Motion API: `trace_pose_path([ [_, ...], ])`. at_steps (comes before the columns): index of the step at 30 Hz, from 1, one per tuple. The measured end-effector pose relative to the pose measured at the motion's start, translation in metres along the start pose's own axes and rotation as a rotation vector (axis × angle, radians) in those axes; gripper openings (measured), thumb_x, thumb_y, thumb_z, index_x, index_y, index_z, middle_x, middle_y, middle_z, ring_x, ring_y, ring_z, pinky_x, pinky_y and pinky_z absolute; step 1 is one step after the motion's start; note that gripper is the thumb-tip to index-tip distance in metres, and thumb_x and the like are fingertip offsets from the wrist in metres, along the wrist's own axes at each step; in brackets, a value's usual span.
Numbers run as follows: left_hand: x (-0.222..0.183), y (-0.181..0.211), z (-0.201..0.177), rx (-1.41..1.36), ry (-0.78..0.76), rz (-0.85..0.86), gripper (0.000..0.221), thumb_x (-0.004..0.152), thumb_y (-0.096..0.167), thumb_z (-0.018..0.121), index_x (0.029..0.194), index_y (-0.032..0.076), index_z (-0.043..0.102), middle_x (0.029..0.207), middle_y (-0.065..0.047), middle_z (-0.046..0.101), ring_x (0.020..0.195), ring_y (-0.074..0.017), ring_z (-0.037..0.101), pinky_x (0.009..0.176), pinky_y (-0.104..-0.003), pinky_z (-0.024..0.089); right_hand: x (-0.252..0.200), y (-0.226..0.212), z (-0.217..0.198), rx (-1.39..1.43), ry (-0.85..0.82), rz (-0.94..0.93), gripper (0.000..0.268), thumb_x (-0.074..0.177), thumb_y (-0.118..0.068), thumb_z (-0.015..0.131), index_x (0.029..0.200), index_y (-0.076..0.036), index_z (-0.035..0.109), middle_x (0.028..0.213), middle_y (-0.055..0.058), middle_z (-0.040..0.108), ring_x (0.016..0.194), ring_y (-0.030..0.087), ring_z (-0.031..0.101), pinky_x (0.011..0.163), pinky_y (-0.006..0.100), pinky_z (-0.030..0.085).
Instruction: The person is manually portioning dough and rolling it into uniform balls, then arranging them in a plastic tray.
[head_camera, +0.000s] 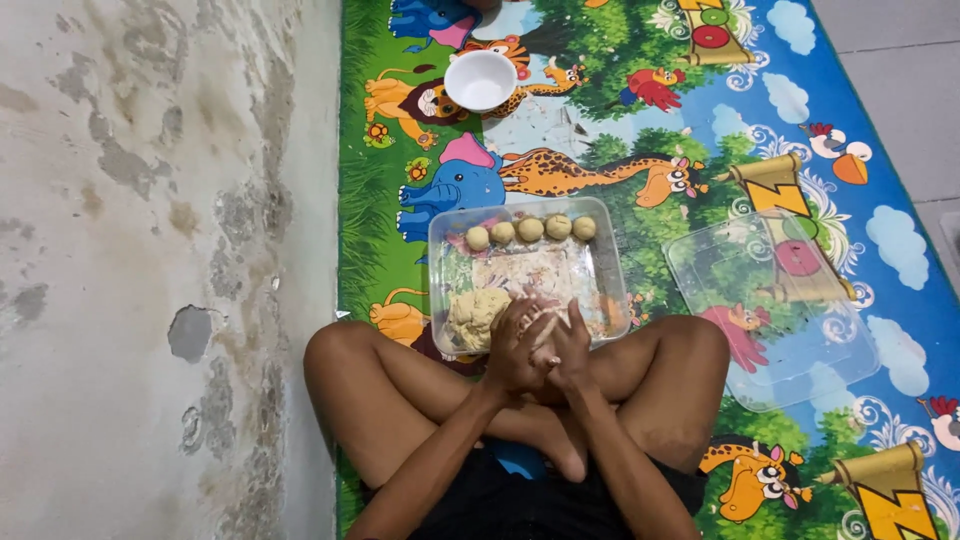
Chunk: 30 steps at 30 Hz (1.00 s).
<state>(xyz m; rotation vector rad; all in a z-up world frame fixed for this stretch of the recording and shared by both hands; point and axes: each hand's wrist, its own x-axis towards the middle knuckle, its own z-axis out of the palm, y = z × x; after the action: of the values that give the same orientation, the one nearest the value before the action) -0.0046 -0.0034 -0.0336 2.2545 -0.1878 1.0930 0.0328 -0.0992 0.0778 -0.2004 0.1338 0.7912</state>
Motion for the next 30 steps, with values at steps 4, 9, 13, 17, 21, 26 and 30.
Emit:
trace_pose_path([
  [4, -0.025, -0.028, 0.014, -0.145, -0.021, -0.063, 0.051, 0.095, 0.058, 0.054, 0.117, 0.015, 0.072, 0.127, -0.012, 0.065, 0.123, -0.0338, 0.063, 0.109, -0.044, 0.043, -0.002, 0.010, -0.021, 0.106, 0.098, 0.175, 0.055, 0.093, -0.073, 0.055, 0.093, -0.018, 0.065, 0.091, -0.002, 0.071, 0.071, 0.010, 0.064, 0.052, 0.016, 0.044],
  [9, 0.009, -0.021, -0.035, -0.604, -0.079, -0.515, 0.035, 0.103, 0.012, 0.049, 0.074, -0.003, 0.062, 0.081, -0.010, 0.064, 0.084, -0.0239, 0.071, 0.089, -0.028, 0.058, 0.021, 0.024, -0.106, -0.279, 0.005, 0.220, 0.097, 0.082, -0.093, 0.035, 0.146, -0.021, 0.049, 0.125, 0.004, 0.066, 0.109, 0.022, 0.066, 0.097, 0.034, 0.049],
  [13, -0.005, -0.071, -0.009, -0.763, 0.244, -1.122, 0.055, 0.093, 0.021, 0.065, 0.041, 0.006, 0.052, 0.036, -0.015, 0.044, 0.029, -0.0211, 0.042, 0.032, -0.033, 0.033, 0.028, 0.027, -0.116, -0.533, -0.014, 0.157, 0.088, 0.096, -0.073, 0.045, 0.167, -0.031, 0.013, 0.141, 0.009, 0.043, 0.121, 0.032, 0.053, 0.103, 0.045, 0.040],
  [17, -0.057, -0.135, 0.018, -1.034, 0.278, -1.228, 0.057, 0.094, 0.029, 0.058, 0.045, 0.003, 0.043, 0.032, -0.020, 0.035, 0.023, -0.0277, 0.039, 0.029, -0.037, 0.032, 0.026, 0.026, -0.112, -0.826, -0.026, -0.053, 0.078, 0.103, -0.055, 0.047, 0.168, -0.024, 0.018, 0.173, 0.015, 0.008, 0.145, 0.056, 0.028, 0.118, 0.063, 0.023],
  [21, -0.016, -0.038, -0.005, -0.846, 0.216, -1.111, 0.047, 0.098, 0.026, 0.062, 0.056, 0.007, 0.058, 0.052, -0.013, 0.052, 0.052, -0.0190, 0.051, 0.059, -0.033, 0.044, 0.037, 0.027, -0.126, -0.878, -0.019, -0.238, 0.086, 0.095, -0.062, 0.056, 0.165, -0.023, 0.027, 0.170, 0.010, 0.024, 0.141, 0.042, 0.044, 0.114, 0.057, 0.036],
  [26, 0.013, 0.013, -0.017, -0.644, -0.054, -0.882, 0.048, 0.106, 0.044, 0.040, 0.104, 0.005, 0.067, 0.095, -0.017, 0.059, 0.089, -0.0257, 0.055, 0.083, -0.040, 0.045, 0.034, 0.004, -0.104, -0.331, 0.352, -0.311, 0.068, 0.099, -0.045, 0.052, 0.154, -0.006, 0.043, 0.150, 0.020, 0.054, 0.124, 0.038, 0.064, 0.100, 0.052, 0.055],
  [30, 0.006, 0.017, -0.001, -0.313, -0.150, -0.629, 0.058, 0.103, 0.053, 0.031, 0.124, 0.003, 0.052, 0.118, -0.024, 0.045, 0.110, -0.0367, 0.040, 0.095, -0.050, 0.032, 0.027, 0.007, -0.130, -0.891, 0.020, -0.441, 0.074, 0.097, -0.055, 0.054, 0.159, -0.016, 0.041, 0.154, 0.008, 0.053, 0.136, 0.017, 0.055, 0.113, 0.040, 0.046],
])
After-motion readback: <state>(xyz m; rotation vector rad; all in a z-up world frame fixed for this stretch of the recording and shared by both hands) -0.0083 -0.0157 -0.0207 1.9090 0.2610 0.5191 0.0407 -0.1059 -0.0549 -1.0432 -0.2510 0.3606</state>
